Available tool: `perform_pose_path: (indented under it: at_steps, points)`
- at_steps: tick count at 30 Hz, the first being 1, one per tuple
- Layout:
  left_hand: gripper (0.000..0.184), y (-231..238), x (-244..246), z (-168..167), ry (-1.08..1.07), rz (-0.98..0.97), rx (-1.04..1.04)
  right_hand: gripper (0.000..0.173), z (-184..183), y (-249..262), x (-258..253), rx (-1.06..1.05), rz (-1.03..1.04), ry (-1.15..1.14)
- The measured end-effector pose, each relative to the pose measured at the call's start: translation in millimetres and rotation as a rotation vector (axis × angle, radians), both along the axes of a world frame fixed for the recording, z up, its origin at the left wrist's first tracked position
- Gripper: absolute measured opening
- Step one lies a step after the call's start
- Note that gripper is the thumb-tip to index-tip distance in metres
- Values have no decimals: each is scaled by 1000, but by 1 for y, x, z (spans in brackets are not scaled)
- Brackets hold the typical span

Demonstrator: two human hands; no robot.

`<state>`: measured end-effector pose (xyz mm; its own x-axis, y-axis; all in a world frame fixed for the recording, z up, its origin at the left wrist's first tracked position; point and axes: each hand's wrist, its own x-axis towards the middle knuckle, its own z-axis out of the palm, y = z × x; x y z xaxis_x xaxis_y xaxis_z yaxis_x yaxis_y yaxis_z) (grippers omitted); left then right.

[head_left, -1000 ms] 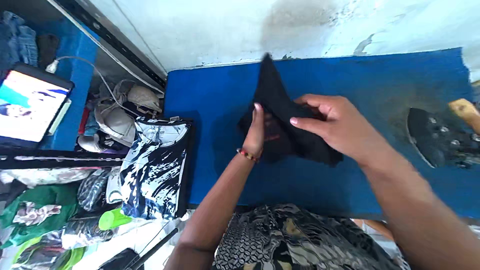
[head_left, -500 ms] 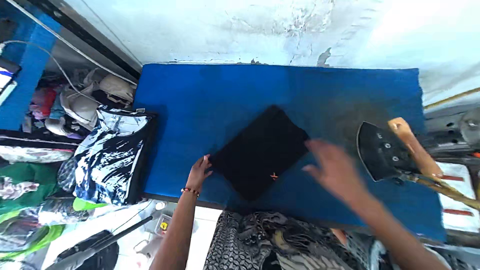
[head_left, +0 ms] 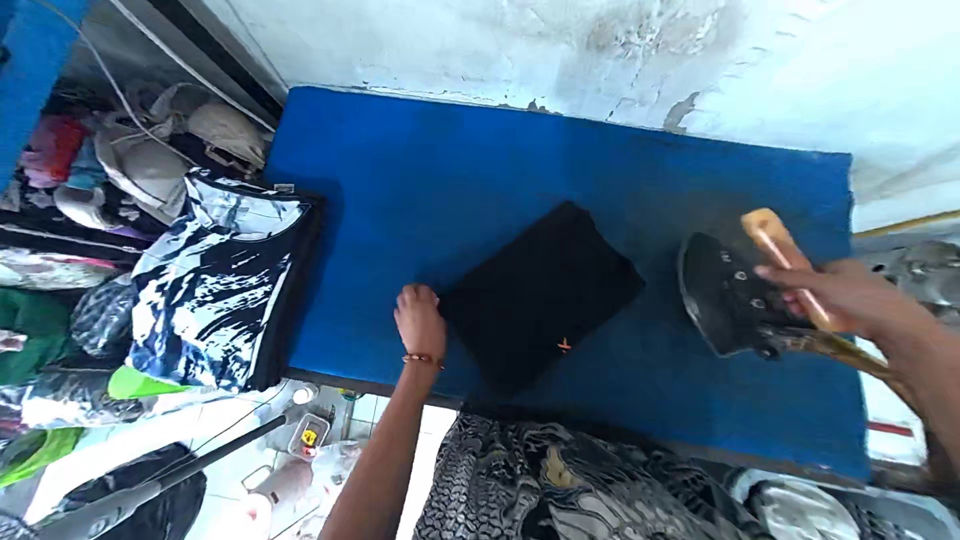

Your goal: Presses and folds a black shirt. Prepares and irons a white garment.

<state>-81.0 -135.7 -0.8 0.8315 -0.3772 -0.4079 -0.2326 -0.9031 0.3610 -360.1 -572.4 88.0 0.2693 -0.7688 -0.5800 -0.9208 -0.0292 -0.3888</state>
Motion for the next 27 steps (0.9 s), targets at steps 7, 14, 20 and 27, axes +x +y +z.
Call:
perform_pose_path:
  at_steps: [7,14,20,27]
  points:
    - [70,25,-57,-78,-388,-396,-225,50,-21,132,189,-159,608,112]
    - [70,33,-52,-80,-415,-419,-222,41,-15,101,243,-223,576,35]
    - [63,36,-55,-82,-406,-404,-237,43,6,179,118,-173,1073,155]
    - [63,29,-65,-69,-383,-322,-166,42,-16,149,101,-39,1134,151]
